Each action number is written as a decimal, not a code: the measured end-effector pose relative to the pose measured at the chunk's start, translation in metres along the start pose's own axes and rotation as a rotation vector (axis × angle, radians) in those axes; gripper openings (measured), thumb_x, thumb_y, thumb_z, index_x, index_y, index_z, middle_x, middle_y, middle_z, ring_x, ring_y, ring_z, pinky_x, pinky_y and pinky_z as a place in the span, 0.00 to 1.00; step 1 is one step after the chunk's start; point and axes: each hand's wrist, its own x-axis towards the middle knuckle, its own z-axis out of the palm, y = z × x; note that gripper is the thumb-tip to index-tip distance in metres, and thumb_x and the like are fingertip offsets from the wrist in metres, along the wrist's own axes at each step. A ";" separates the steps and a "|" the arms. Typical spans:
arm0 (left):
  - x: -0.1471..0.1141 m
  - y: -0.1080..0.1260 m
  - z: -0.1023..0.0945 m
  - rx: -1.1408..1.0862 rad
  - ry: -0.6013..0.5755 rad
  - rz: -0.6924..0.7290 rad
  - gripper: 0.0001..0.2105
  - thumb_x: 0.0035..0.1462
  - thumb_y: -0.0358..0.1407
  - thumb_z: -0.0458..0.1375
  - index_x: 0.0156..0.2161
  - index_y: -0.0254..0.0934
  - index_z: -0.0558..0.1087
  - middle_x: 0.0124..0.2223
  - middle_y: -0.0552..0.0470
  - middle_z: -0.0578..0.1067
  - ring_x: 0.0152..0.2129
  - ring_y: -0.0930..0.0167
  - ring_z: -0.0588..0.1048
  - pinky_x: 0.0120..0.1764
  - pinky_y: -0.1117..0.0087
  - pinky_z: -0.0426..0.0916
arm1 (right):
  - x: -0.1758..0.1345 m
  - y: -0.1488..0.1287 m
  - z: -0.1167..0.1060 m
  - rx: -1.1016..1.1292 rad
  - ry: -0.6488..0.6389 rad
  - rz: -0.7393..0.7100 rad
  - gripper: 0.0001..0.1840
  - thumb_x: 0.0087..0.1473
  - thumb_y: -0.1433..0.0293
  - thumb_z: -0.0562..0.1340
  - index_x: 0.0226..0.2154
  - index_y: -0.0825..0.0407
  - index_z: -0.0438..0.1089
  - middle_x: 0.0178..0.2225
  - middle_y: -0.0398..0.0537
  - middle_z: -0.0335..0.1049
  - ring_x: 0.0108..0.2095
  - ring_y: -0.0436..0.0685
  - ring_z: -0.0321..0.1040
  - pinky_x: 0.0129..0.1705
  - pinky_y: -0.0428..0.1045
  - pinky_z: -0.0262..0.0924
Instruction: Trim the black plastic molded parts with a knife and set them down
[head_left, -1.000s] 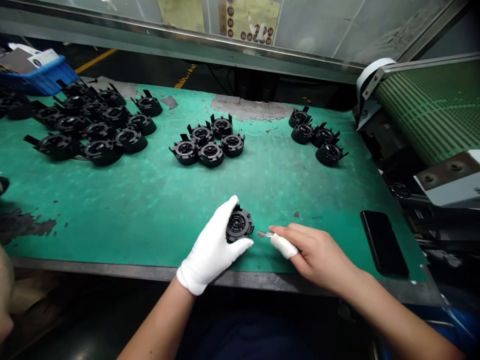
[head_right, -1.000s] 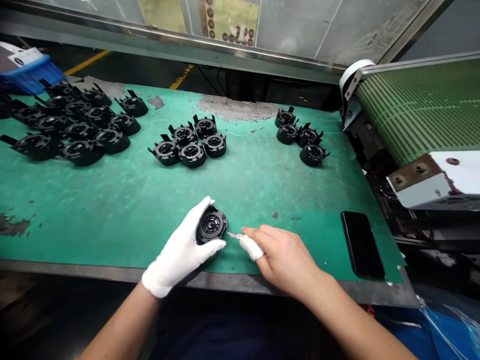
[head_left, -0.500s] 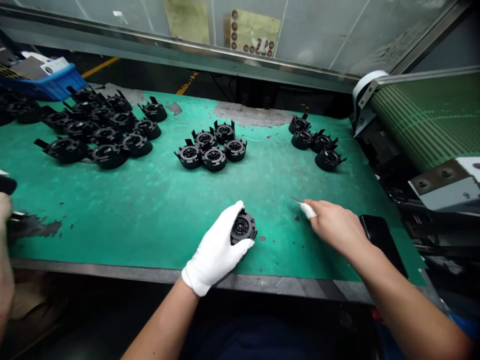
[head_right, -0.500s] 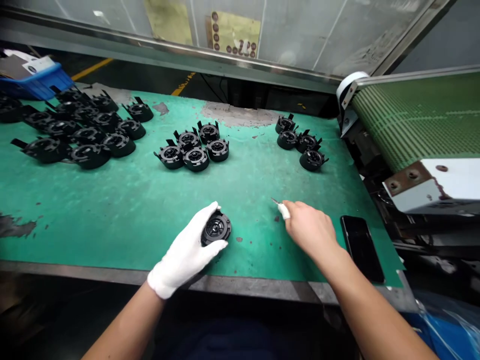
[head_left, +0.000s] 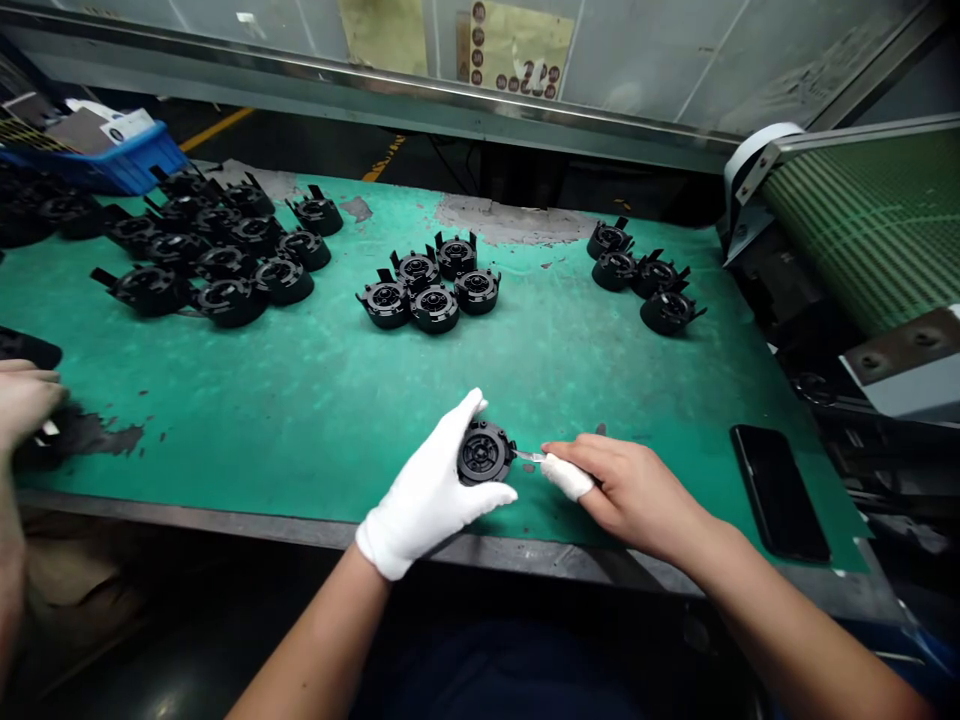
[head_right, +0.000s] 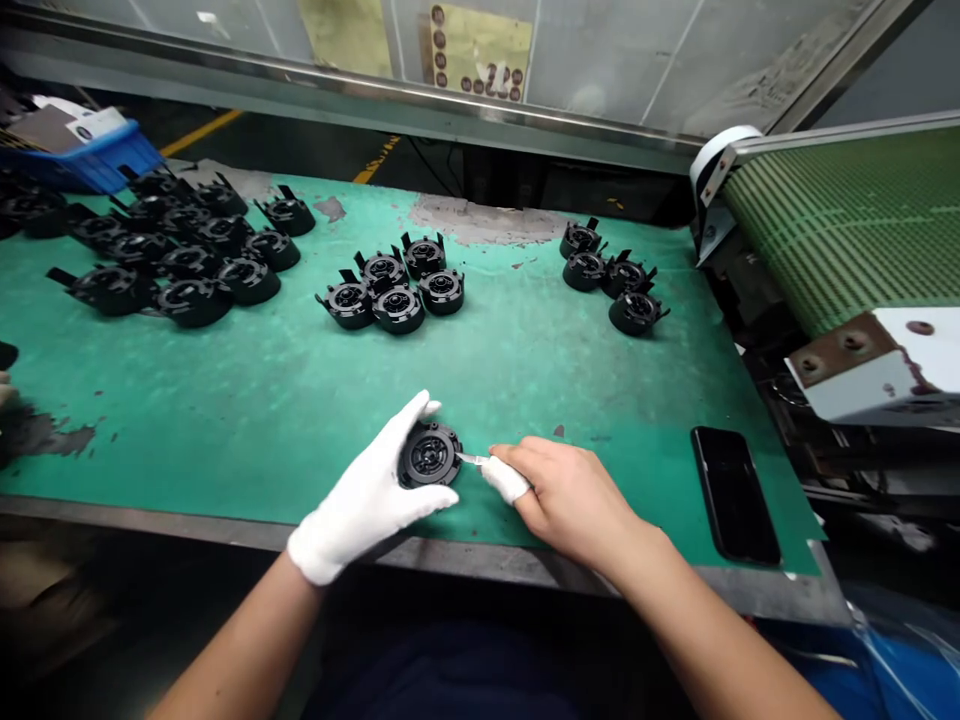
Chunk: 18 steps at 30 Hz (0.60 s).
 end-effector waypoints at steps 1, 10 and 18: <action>0.000 0.000 0.006 -0.002 0.012 -0.015 0.50 0.51 0.44 0.71 0.71 0.45 0.46 0.69 0.45 0.62 0.65 0.59 0.64 0.67 0.54 0.59 | 0.004 -0.002 -0.002 -0.040 -0.018 -0.001 0.21 0.65 0.68 0.54 0.57 0.47 0.72 0.43 0.47 0.78 0.42 0.58 0.75 0.44 0.52 0.64; 0.001 -0.004 0.010 0.003 0.022 -0.039 0.47 0.51 0.46 0.70 0.69 0.45 0.49 0.65 0.47 0.67 0.61 0.60 0.68 0.65 0.56 0.62 | 0.021 -0.002 -0.015 -0.198 -0.149 -0.018 0.25 0.61 0.73 0.54 0.57 0.43 0.72 0.43 0.44 0.78 0.41 0.58 0.76 0.37 0.51 0.62; 0.003 -0.005 0.011 0.004 0.025 -0.025 0.45 0.51 0.48 0.70 0.68 0.44 0.52 0.65 0.45 0.66 0.62 0.59 0.68 0.65 0.55 0.63 | 0.022 -0.006 -0.014 -0.318 -0.112 -0.011 0.25 0.60 0.72 0.55 0.57 0.40 0.72 0.41 0.43 0.77 0.39 0.59 0.75 0.33 0.51 0.60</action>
